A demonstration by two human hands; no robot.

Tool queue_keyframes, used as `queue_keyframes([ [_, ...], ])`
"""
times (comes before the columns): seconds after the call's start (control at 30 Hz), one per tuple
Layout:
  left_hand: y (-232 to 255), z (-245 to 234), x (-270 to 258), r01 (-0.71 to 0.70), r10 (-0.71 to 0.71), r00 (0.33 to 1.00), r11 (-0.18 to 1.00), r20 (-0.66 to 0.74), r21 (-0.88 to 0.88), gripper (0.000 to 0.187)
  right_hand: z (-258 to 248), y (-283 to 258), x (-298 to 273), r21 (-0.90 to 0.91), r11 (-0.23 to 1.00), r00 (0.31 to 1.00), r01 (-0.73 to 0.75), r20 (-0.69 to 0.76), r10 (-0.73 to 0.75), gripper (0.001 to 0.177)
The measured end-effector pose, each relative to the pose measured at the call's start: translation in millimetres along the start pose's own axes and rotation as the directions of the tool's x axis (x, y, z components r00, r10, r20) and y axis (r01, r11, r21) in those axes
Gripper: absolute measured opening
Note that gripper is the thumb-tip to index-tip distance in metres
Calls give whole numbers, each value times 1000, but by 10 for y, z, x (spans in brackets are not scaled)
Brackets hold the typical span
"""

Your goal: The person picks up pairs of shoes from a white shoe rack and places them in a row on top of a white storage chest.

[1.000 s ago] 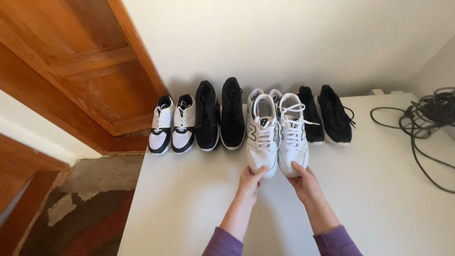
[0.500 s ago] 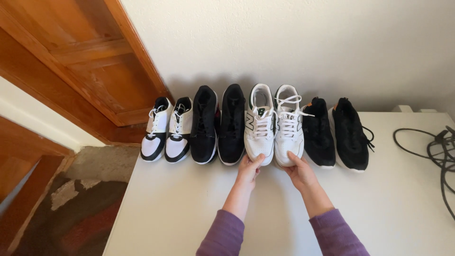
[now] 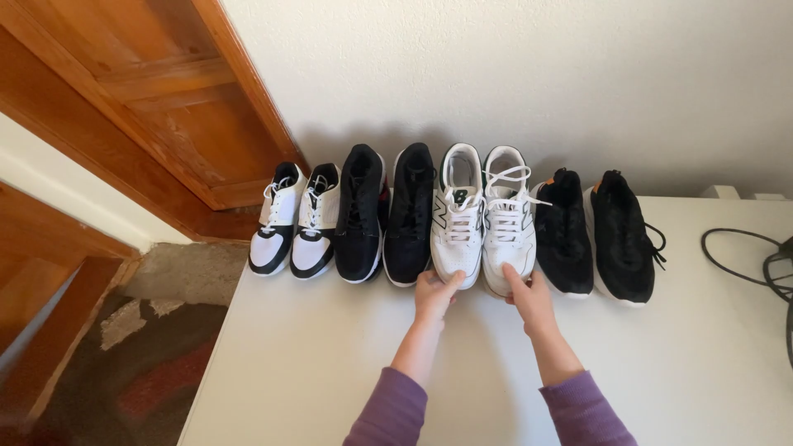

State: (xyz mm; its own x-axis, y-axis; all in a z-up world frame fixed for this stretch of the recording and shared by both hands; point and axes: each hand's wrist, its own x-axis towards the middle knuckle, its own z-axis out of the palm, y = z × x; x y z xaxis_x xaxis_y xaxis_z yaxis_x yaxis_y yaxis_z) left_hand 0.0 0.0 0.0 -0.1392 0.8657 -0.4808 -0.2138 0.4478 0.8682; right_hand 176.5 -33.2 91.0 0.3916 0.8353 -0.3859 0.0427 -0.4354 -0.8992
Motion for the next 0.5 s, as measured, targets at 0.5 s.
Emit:
queue_keyframes([
  [0.5, 153, 16, -477, -21, 23, 999, 998, -30, 67, 93, -10, 133, -173, -103, 993, 998, 55, -29, -59, 81],
])
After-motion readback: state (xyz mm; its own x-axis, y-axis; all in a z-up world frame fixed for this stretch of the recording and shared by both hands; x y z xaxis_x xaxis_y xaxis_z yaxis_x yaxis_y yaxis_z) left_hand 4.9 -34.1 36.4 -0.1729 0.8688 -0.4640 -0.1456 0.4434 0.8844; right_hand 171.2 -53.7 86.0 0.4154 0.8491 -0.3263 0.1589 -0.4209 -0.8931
